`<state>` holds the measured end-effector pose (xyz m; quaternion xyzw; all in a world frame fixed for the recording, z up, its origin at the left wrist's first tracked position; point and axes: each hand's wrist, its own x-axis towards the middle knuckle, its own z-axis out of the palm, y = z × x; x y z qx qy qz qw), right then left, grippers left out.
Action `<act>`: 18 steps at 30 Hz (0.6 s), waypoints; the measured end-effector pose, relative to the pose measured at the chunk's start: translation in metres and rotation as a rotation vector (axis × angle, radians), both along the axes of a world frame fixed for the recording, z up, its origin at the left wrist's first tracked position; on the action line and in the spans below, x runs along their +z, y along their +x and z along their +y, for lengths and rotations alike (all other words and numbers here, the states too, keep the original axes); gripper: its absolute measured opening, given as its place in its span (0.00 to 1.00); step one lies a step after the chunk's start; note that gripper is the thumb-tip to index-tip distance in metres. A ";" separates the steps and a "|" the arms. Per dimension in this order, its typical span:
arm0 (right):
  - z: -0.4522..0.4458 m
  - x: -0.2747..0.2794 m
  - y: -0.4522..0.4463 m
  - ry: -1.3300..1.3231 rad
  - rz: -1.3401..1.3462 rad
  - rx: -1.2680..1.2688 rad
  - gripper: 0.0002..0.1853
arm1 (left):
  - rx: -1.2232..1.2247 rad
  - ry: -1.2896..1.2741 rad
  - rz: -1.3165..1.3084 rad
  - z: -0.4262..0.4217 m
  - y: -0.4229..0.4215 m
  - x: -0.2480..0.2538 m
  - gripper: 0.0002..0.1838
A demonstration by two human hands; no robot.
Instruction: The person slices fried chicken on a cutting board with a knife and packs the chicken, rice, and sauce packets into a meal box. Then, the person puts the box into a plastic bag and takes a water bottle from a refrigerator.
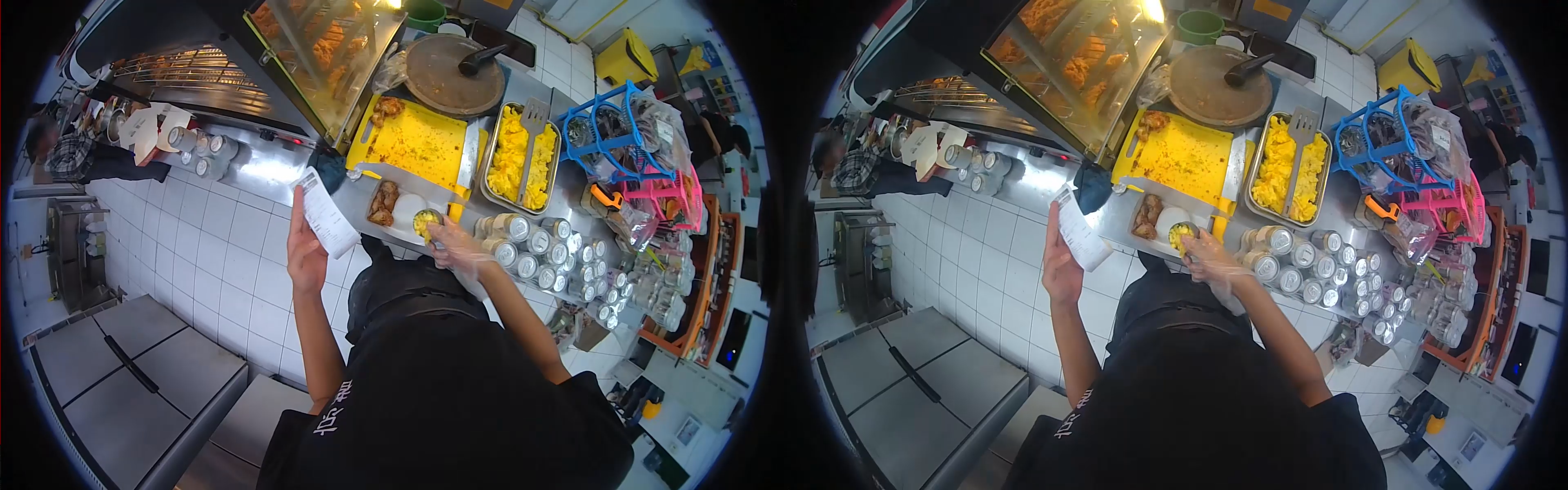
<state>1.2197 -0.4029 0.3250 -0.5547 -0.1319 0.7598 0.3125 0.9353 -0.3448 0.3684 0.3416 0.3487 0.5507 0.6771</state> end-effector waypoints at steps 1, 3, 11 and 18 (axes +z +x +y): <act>0.003 -0.032 -0.005 0.020 -0.093 0.055 0.18 | -0.013 -0.004 -0.006 0.000 0.000 -0.001 0.60; 0.000 -0.112 -0.005 0.251 -0.500 0.162 0.20 | -0.039 -0.007 -0.019 0.000 0.002 -0.004 0.60; -0.016 -0.089 0.003 0.715 -1.145 0.874 0.33 | -0.123 -0.016 -0.023 0.006 0.008 -0.011 0.60; -0.010 -0.065 0.000 0.682 -1.231 0.714 0.37 | -0.115 -0.020 -0.051 0.008 0.013 -0.011 0.60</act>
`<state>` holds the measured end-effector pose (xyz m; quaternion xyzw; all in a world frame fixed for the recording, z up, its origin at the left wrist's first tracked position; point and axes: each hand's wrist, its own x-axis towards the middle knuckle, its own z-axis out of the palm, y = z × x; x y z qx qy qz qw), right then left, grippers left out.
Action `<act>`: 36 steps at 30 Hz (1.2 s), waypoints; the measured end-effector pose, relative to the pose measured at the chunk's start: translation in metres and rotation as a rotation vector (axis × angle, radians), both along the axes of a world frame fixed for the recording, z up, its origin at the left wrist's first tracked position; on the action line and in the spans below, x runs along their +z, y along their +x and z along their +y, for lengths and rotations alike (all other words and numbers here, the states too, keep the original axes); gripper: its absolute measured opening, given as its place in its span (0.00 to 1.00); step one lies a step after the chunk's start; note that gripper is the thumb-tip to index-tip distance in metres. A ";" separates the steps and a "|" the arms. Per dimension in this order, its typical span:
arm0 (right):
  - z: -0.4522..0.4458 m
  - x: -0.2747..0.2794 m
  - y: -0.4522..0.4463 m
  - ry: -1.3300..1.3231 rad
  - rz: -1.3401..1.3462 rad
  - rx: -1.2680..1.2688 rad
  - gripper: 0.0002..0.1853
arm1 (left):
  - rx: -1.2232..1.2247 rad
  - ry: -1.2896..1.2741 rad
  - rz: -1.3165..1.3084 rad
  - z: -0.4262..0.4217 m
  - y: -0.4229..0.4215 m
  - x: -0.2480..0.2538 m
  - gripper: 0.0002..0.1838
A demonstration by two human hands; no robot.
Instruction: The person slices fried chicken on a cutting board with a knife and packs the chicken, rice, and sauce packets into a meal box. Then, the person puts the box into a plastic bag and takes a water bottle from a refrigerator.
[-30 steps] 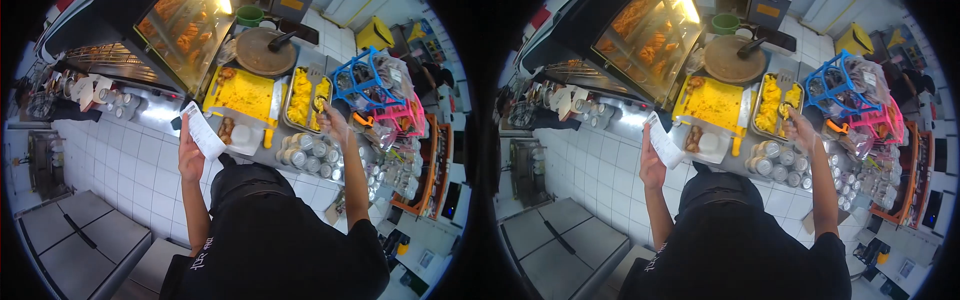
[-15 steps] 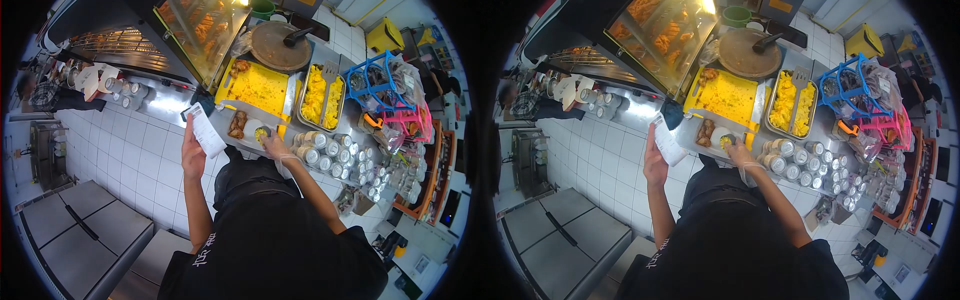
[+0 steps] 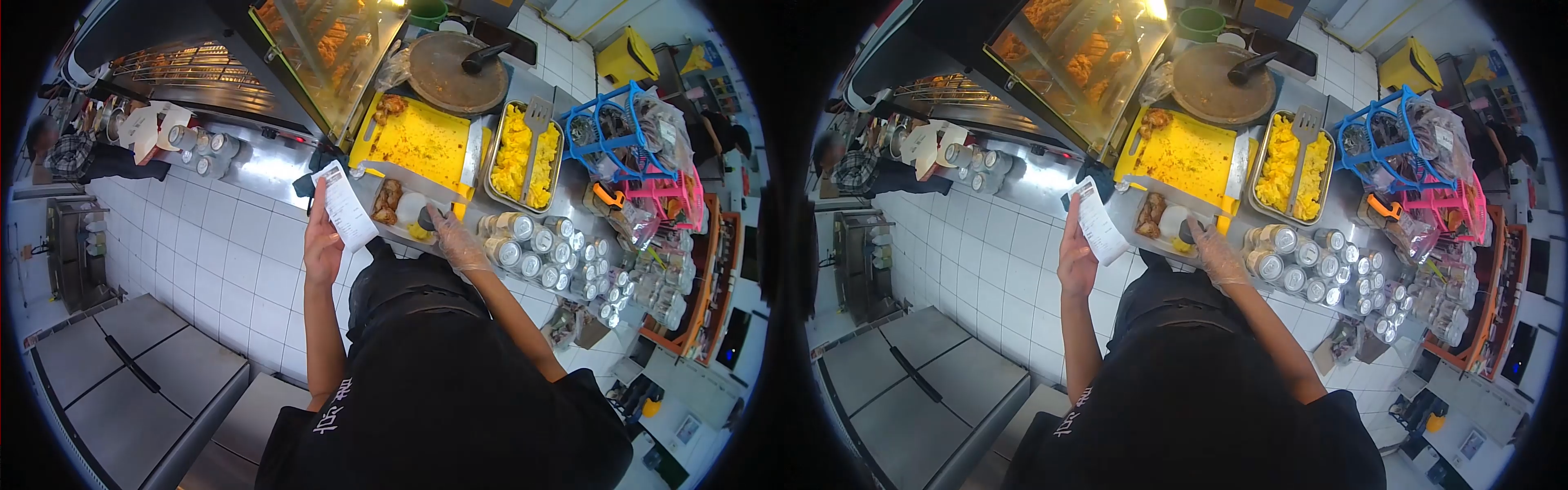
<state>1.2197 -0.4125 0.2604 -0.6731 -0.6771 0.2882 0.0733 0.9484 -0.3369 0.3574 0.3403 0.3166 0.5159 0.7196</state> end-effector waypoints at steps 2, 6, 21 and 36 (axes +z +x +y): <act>0.000 0.000 0.002 0.043 -0.026 0.041 0.36 | -0.007 -0.002 0.004 -0.001 0.002 0.001 0.60; 0.004 0.010 0.001 0.158 -0.106 0.271 0.32 | -0.026 0.009 -0.001 -0.002 0.008 -0.001 0.59; 0.003 -0.001 0.008 0.253 -0.408 0.465 0.22 | -0.177 0.086 -0.067 -0.007 0.045 0.036 0.55; 0.039 0.107 0.192 0.309 -0.056 -0.358 0.29 | -0.211 0.059 -0.061 -0.011 0.077 0.044 0.53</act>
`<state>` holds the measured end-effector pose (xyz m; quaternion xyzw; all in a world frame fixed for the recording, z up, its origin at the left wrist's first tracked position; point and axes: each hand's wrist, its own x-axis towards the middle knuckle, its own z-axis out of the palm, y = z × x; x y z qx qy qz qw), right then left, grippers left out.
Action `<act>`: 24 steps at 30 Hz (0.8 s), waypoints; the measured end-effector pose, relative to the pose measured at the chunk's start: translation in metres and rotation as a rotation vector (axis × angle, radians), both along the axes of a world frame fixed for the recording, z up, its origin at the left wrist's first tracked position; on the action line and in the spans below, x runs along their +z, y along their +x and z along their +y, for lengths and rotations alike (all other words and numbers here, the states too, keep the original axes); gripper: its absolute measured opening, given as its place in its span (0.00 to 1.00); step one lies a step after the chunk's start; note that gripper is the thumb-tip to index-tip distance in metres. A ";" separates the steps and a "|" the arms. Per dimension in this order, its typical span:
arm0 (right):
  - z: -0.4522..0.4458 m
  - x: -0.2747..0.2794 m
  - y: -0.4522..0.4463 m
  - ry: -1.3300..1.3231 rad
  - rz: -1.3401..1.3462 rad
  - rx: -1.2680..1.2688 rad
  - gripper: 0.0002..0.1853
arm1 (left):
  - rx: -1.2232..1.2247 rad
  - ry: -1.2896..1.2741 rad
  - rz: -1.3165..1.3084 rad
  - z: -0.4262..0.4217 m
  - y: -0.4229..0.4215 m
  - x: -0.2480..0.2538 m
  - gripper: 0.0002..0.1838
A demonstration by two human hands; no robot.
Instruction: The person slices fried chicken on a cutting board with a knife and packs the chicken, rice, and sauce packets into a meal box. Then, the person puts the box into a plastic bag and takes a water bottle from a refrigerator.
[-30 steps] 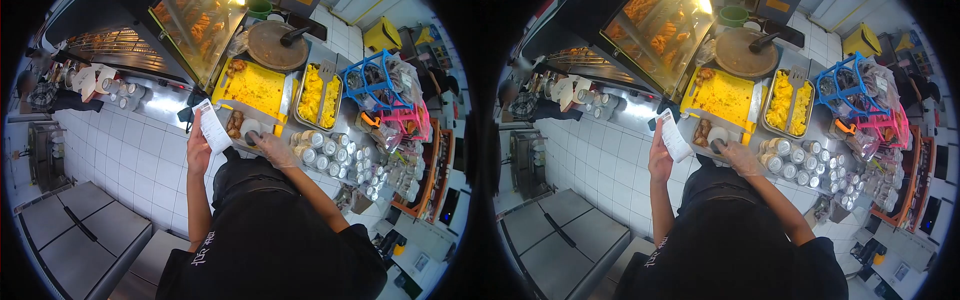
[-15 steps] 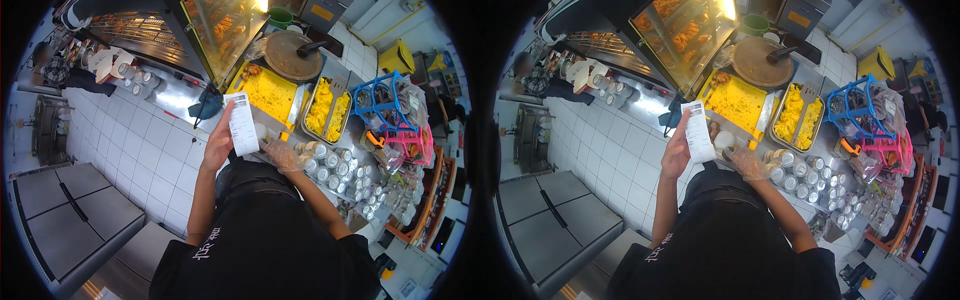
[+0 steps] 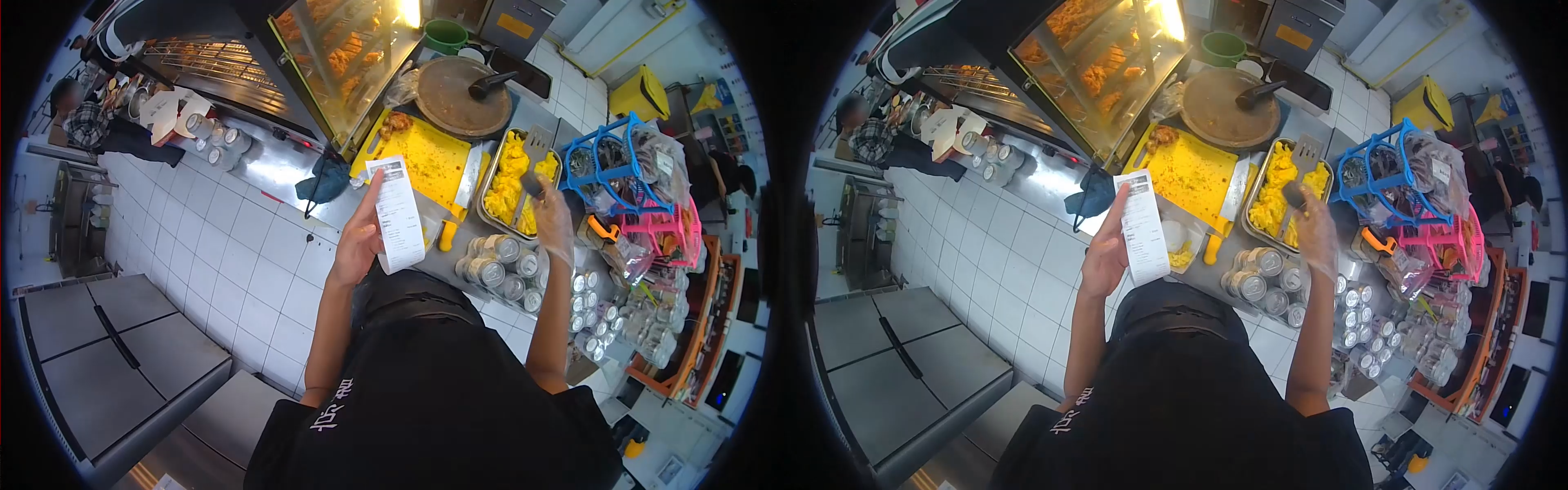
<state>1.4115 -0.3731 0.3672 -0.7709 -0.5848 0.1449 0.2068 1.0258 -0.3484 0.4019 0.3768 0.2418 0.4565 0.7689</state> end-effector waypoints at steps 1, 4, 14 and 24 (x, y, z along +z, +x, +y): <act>0.006 -0.031 0.020 0.015 -0.124 -0.049 0.30 | -0.014 -0.012 -0.001 -0.001 0.002 0.000 0.53; 0.017 -0.065 0.023 -0.320 -0.253 -0.112 0.31 | -0.015 -0.003 0.005 -0.004 0.013 0.000 0.54; 0.006 -0.068 0.093 -0.229 -0.199 0.208 0.20 | -0.088 0.139 0.081 -0.014 0.075 0.004 0.52; -0.123 0.118 0.327 0.346 -0.102 -0.467 0.07 | 0.023 0.168 0.086 -0.020 0.099 -0.003 0.54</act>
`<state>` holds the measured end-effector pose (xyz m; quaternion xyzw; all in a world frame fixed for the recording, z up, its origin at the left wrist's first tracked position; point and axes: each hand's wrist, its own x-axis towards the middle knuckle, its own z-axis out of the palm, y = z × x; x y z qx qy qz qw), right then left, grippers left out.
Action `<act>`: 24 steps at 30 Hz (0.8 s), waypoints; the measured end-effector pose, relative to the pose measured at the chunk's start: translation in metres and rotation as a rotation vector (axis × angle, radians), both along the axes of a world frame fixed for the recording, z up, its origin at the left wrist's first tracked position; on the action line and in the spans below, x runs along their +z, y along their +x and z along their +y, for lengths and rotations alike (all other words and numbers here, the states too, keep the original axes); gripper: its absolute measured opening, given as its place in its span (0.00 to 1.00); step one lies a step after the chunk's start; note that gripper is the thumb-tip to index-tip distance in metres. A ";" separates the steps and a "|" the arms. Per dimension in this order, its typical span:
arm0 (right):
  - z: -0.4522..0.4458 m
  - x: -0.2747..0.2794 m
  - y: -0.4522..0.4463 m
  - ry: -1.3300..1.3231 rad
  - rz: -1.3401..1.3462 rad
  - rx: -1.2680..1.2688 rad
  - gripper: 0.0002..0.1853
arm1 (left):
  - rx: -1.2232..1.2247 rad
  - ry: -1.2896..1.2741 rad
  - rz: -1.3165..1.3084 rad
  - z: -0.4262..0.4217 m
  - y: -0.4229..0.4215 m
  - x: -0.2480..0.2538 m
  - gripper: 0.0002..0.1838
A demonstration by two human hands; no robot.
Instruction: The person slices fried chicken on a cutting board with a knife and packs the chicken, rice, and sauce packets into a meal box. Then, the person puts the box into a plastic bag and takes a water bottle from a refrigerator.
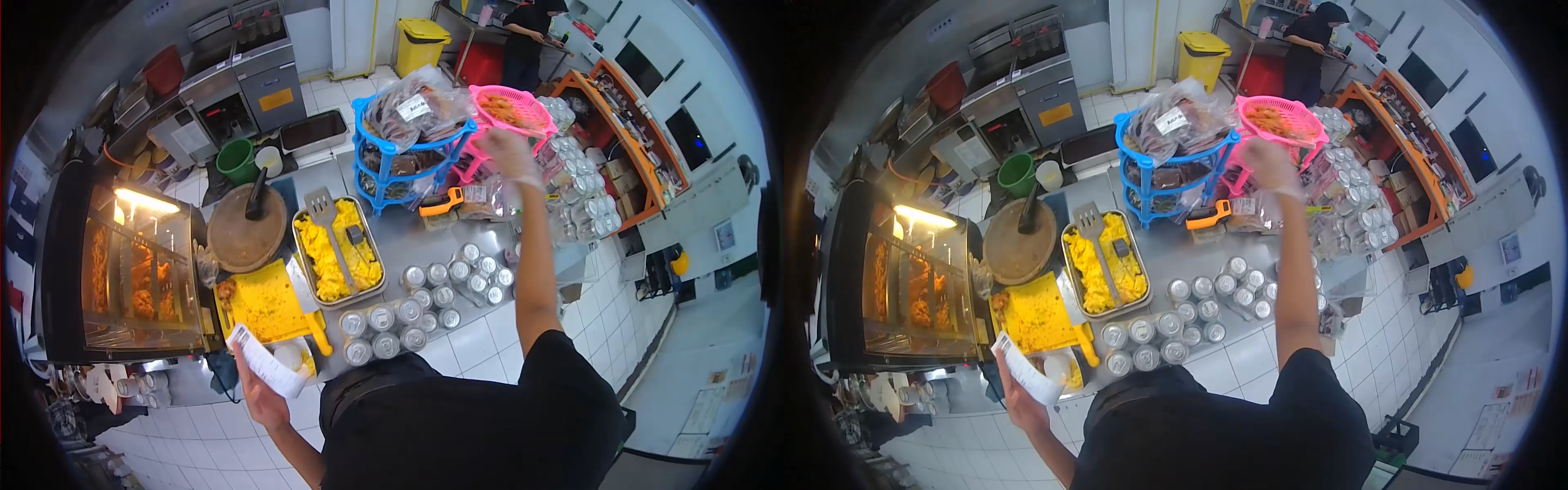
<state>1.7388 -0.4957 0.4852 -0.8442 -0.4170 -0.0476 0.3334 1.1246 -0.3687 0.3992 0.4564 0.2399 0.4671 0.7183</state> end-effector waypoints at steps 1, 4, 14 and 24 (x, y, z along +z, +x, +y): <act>-0.019 -0.002 0.061 -0.165 -0.182 -0.172 0.08 | 0.025 -0.007 -0.005 -0.002 0.001 -0.001 0.54; -0.072 -0.003 0.161 -0.110 -0.494 -0.199 0.09 | 0.091 -0.006 0.018 -0.009 0.008 -0.001 0.53; -0.105 0.024 0.257 -0.553 -0.298 -0.081 0.24 | 0.120 0.051 0.068 -0.018 0.033 0.002 0.50; -0.040 0.035 0.070 0.241 0.310 0.227 0.13 | 0.148 0.021 0.148 -0.024 0.020 0.001 0.49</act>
